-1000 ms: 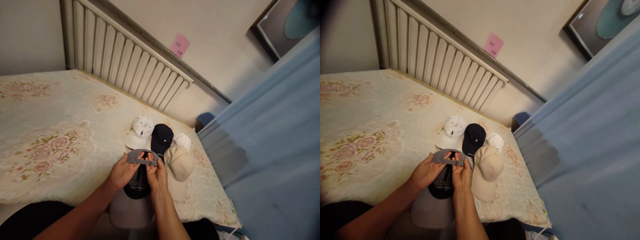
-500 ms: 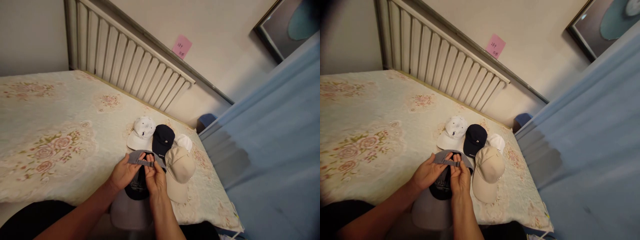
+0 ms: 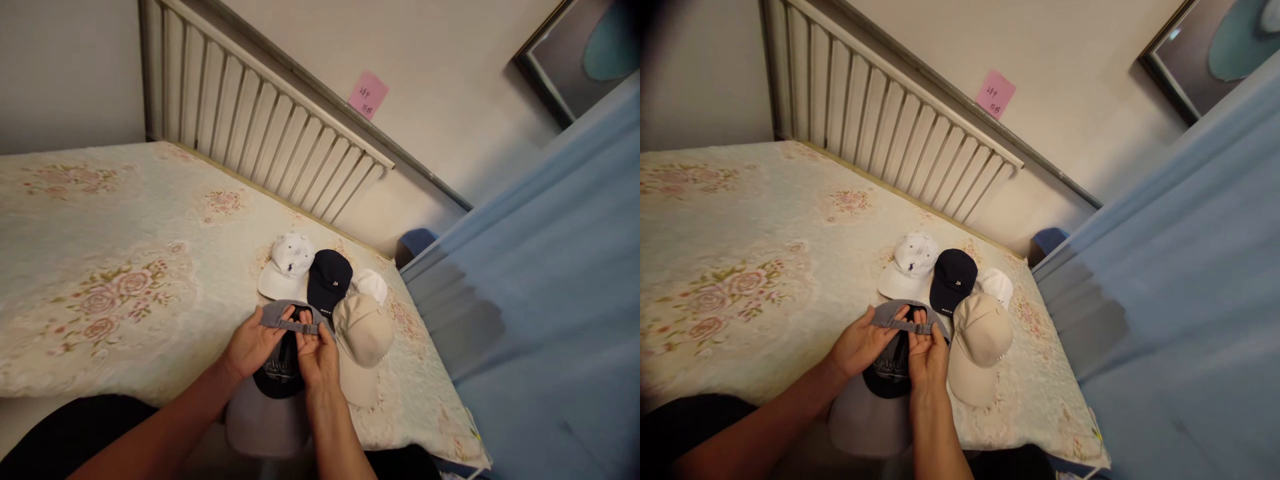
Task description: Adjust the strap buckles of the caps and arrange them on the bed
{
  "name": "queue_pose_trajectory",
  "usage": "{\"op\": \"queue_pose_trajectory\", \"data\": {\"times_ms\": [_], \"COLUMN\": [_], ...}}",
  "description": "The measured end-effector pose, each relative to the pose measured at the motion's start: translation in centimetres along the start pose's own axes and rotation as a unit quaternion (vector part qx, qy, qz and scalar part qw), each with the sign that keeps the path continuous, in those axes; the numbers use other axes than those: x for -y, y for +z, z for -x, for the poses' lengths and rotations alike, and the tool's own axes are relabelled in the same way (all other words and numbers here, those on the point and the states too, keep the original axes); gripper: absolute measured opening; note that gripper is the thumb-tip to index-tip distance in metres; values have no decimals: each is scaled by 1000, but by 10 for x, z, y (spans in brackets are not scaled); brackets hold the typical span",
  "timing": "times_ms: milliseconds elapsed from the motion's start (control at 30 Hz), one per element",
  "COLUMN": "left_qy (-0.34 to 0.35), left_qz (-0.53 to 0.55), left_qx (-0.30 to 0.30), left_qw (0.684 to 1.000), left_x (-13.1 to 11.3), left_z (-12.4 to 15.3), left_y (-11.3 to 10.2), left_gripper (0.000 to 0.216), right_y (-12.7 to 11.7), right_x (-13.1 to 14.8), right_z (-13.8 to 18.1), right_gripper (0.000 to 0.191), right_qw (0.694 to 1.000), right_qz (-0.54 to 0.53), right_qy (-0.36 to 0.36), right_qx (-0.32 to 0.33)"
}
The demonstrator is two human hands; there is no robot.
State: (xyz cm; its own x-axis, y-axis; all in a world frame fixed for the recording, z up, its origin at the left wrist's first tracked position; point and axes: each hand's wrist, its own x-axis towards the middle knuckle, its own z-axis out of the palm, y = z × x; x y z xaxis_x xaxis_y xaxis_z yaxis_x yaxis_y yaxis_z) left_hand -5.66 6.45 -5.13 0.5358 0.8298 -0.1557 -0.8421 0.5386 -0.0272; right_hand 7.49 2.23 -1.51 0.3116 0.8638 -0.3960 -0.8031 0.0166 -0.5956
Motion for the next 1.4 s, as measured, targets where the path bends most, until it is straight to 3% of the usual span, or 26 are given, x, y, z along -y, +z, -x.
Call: {"op": "queue_pose_trajectory", "data": {"times_ms": [1100,1400], "left_qy": [4,4], "left_qz": [-28,-25], "left_qx": [-1,-13], "left_qw": [1000,1000], "left_x": [-1,-1], "left_z": [-1,1], "left_y": [0,1], "left_gripper": [58,57], "right_y": [5,3], "right_x": [-3,3], "right_z": [-6,-5], "right_gripper": [22,24], "right_qw": [1000,999], "right_qz": [-2,-28], "right_qy": [11,13], "right_qx": [10,-27]}}
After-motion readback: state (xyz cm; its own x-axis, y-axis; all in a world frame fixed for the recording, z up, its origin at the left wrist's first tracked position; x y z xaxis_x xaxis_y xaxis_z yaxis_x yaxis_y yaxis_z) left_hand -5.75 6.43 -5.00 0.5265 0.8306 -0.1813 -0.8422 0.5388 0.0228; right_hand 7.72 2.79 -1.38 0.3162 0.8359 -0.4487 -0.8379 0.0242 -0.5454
